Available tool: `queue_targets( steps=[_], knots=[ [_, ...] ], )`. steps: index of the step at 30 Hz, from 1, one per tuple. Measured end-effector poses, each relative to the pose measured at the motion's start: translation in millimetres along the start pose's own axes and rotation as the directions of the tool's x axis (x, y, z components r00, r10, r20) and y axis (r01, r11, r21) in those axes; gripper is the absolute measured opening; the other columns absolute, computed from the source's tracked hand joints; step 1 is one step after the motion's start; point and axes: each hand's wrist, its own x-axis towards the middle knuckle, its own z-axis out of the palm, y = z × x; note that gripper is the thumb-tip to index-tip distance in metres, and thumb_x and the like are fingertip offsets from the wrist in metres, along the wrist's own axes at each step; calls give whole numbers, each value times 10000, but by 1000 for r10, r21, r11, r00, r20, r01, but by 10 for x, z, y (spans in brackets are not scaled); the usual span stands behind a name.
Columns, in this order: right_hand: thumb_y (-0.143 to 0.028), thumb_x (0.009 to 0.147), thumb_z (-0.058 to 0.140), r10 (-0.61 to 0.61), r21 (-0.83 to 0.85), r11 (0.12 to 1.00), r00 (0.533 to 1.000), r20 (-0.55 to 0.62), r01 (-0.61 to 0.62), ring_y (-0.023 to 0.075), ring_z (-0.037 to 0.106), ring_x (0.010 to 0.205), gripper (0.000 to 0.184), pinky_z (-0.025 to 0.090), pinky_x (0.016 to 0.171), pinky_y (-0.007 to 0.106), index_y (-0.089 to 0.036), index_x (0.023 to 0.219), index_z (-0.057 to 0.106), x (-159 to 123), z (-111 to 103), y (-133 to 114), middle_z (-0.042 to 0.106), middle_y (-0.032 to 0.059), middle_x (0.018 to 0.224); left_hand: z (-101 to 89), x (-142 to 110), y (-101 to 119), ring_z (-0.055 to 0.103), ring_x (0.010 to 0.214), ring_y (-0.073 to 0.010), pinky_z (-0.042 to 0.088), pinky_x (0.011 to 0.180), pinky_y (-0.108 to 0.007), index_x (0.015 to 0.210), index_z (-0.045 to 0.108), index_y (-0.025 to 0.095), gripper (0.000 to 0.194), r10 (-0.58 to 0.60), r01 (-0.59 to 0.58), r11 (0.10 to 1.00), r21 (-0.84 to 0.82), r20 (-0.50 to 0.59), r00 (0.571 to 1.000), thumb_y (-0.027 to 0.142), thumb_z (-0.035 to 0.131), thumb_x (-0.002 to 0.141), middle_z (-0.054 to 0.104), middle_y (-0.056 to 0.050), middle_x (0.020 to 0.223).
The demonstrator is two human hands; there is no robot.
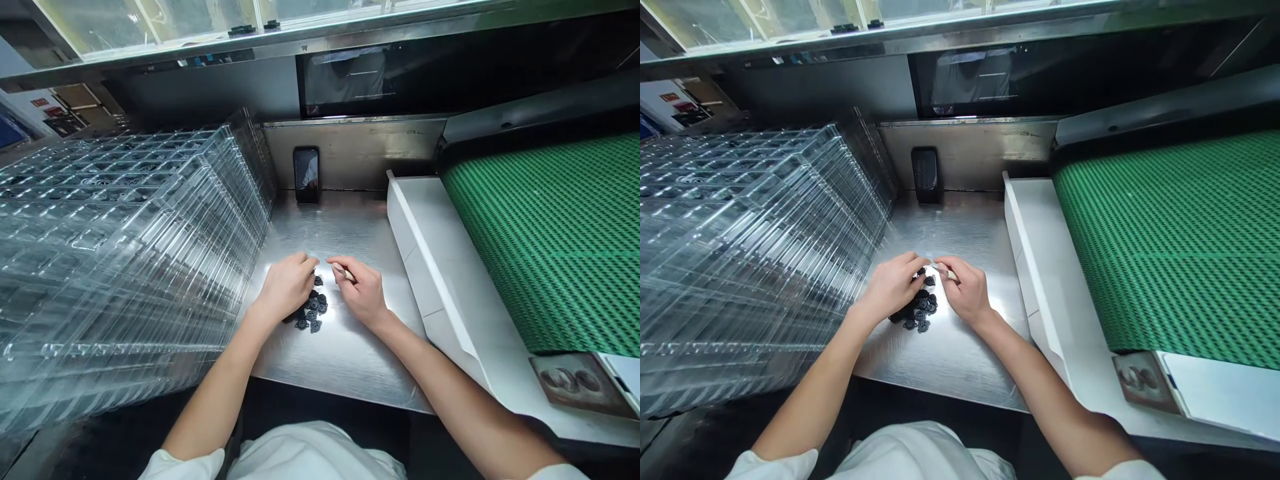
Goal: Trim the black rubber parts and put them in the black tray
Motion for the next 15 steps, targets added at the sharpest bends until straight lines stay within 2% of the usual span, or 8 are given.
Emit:
queue_targets(
  steps=[6,15],
  knots=[
    [-222,1016,531,6,-15,1000,1000,6,-5,172,667,725,199,491,685,275,-205,1050,726,2,-2,20,741,29,870,59,37,50,644,878,-217,428,668,-299,1028,684,176,254,145,-144,989,-19,64,987,119,437,1018,668,-63,950],
    [-246,1016,540,23,-9,1000,1000,1,-23,175,674,750,203,499,711,274,-208,1052,737,18,-14,20,753,34,903,121,35,62,666,877,-230,444,670,-301,972,674,169,216,169,-169,986,4,64,984,61,488,959,688,-65,941]
  ],
)
